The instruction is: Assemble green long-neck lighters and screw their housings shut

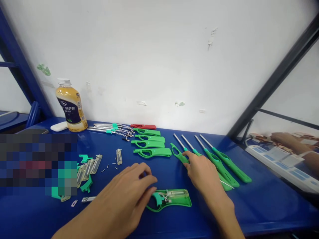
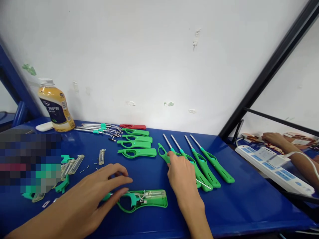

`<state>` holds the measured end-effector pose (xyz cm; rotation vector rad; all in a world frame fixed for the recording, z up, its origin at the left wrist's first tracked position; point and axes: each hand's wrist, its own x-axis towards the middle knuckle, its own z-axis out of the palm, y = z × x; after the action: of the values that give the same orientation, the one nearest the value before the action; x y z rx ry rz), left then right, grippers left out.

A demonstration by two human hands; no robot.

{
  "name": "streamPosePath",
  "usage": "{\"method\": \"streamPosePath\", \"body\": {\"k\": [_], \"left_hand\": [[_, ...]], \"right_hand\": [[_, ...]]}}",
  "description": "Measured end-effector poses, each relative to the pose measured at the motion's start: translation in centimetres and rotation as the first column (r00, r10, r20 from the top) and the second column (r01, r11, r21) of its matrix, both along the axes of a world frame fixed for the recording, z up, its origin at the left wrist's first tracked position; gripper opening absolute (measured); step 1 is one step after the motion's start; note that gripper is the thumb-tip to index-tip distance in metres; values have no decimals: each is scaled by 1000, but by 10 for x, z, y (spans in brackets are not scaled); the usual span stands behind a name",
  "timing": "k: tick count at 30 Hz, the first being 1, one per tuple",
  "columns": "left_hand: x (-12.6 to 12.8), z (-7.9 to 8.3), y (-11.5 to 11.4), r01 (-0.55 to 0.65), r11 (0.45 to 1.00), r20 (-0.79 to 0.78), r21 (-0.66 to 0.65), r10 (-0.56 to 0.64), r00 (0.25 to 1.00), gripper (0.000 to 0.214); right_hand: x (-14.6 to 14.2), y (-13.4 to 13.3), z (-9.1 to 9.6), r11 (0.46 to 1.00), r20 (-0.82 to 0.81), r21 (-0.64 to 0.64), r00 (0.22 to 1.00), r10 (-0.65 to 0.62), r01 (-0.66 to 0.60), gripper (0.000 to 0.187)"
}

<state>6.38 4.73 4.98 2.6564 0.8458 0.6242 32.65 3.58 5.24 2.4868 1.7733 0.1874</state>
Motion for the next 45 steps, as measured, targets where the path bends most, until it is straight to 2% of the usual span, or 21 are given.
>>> {"method": "streamPosePath", "body": {"k": [3, 7, 15, 20, 25, 32, 39, 42, 45], "left_hand": [[-12, 6, 8, -63, 998, 28, 20, 63, 998, 27], [-21, 10, 13, -83, 997, 33, 0, 83, 996, 23], [-20, -3, 19, -6, 999, -53, -36, 4, 999, 27], [-18, -3, 18, 28, 999, -64, -45, -31, 997, 24], [-20, 2, 16, 52, 998, -75, -47, -55, 996, 25], [-24, 1, 21, 87, 995, -81, -56, -92, 992, 26], [-43, -9, 26, -13, 1000, -105, -21, 11, 994, 24], [-50, -15, 27, -11, 998, -153, -68, 0, 988, 25], [-51, -17, 29, -21, 985, -185, -174, -12, 983, 18]], "right_hand": [[-7, -2, 3, 999, 38, -43, 999, -15, 17, 39], [-17, -5, 4, 995, 85, -94, 996, -33, 41, 39], [-31, -5, 8, 975, 117, -211, 992, -41, 65, 36], [-30, -6, 11, 967, 127, -251, 992, -16, 48, 36], [-30, -7, 16, 962, 122, -272, 993, -1, 34, 37], [-40, -6, 18, 962, 129, -258, 990, -52, 85, 41], [-21, -10, 10, 965, 128, -242, 989, -68, 98, 39], [-15, -13, 10, 965, 124, -244, 990, -67, 96, 38], [-15, -16, 12, 965, 119, -245, 991, -68, 96, 36]]}}
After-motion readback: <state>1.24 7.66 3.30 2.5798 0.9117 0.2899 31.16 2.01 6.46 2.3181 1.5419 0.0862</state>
